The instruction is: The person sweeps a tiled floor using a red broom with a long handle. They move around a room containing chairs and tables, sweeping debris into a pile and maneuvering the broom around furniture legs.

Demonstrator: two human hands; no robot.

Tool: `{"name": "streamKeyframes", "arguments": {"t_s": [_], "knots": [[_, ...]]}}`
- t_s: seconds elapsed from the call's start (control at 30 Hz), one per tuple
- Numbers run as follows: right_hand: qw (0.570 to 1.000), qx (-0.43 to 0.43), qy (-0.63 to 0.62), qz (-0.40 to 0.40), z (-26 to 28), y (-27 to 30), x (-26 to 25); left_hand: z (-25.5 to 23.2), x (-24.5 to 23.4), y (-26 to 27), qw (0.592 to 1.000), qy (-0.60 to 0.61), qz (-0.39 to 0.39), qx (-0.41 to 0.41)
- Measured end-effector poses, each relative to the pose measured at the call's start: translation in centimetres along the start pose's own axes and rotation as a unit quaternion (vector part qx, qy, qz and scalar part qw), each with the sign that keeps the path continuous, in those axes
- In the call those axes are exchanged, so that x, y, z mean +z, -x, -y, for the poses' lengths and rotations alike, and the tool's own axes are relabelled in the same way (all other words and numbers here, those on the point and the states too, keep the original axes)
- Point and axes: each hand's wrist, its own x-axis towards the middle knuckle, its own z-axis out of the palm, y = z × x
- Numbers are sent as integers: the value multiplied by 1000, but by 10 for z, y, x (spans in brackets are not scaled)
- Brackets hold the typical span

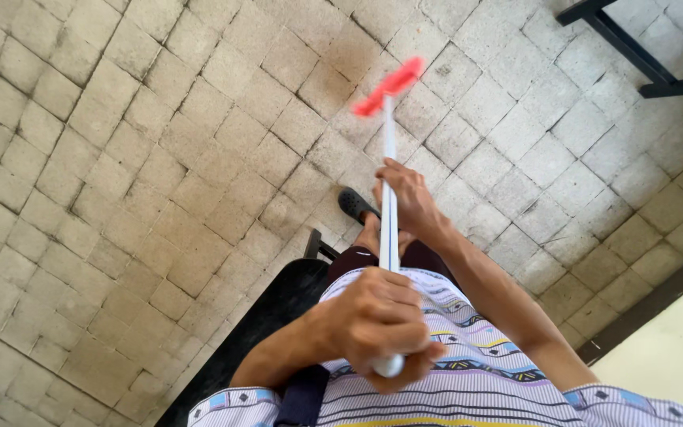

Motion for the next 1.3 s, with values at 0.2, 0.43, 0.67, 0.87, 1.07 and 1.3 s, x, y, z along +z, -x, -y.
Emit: {"name": "streamKeyframes", "arguments": {"t_s": [0.2, 0.43, 0.67, 0.87, 1.07, 1.3], "knots": [[949, 235, 169, 123, -122, 67, -19, 139, -9, 7, 977, 65, -203, -13], [930, 301, 182, 107, -227, 100, 2, 245, 41, 23, 938, 111, -236, -227], [964, 262, 14, 50, -211, -30, 51, 199, -30, -51, 978, -13, -166, -127], [974, -73, -131, -172, -197, -146, 61, 172, -39, -128, 983, -150, -67, -81], [996, 24, -74, 39, -137, -199, -26, 137, -55, -157, 986, -141, -82, -35], [907, 346, 70, 230, -212, -96, -72, 239, -58, -126, 972, 10, -193, -131]]}}
